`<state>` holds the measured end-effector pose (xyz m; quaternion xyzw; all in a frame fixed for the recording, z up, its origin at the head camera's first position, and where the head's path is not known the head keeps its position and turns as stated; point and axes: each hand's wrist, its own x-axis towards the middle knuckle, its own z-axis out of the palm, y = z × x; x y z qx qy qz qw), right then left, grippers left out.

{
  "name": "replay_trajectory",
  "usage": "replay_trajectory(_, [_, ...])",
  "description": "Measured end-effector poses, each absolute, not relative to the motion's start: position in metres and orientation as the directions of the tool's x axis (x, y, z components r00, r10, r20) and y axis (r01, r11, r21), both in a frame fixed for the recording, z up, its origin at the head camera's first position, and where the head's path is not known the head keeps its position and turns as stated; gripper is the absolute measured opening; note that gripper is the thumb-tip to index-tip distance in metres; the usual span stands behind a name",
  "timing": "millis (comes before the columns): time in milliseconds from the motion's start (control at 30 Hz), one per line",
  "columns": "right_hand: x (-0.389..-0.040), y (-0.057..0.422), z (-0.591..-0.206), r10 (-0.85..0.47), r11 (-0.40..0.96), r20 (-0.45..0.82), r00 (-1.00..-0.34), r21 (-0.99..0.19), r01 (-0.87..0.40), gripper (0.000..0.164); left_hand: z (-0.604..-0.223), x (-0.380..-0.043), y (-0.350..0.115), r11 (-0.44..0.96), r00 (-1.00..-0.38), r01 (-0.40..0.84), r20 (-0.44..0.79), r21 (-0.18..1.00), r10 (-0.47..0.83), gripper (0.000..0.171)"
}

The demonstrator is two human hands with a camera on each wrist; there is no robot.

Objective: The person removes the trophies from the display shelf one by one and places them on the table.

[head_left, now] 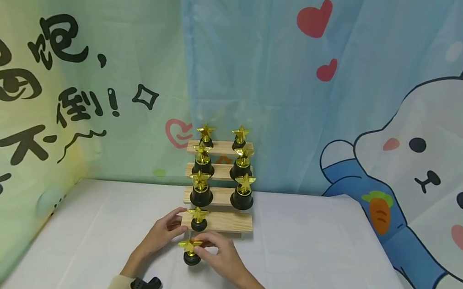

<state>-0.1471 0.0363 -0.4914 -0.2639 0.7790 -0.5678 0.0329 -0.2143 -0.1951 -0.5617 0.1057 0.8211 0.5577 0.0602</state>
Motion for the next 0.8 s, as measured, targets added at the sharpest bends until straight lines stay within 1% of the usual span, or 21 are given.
replay_trajectory(300, [-0.146, 0.033, -0.494, -0.449, 0.228, 0.248, -0.858, -0.897, -0.379, 0.021, -0.563, -0.214, -0.194, 0.357, -0.973, 0.115, 0.033, 0.927, 0.228, 0.059])
replay_trajectory(533, [-0.145, 0.031, -0.495, -0.450, 0.220, 0.229, -0.863, -0.909, -0.355, 0.021, -0.564, -0.214, -0.192, 0.364, -0.978, 0.098, 0.022, 0.926, 0.209, 0.057])
replay_trajectory(767, [-0.144, 0.027, -0.497, -0.459, 0.205, 0.227, -0.859, -0.914, -0.351, 0.020, -0.537, -0.201, -0.188, 0.357, -0.974, 0.098, 0.016, 0.929, 0.226, 0.056])
replay_trajectory(800, [-0.144, 0.027, -0.498, -0.459, 0.207, 0.228, -0.859, -0.912, -0.353, 0.020, -0.539, -0.202, -0.189, 0.353, -0.972, 0.102, 0.018, 0.930, 0.233, 0.057])
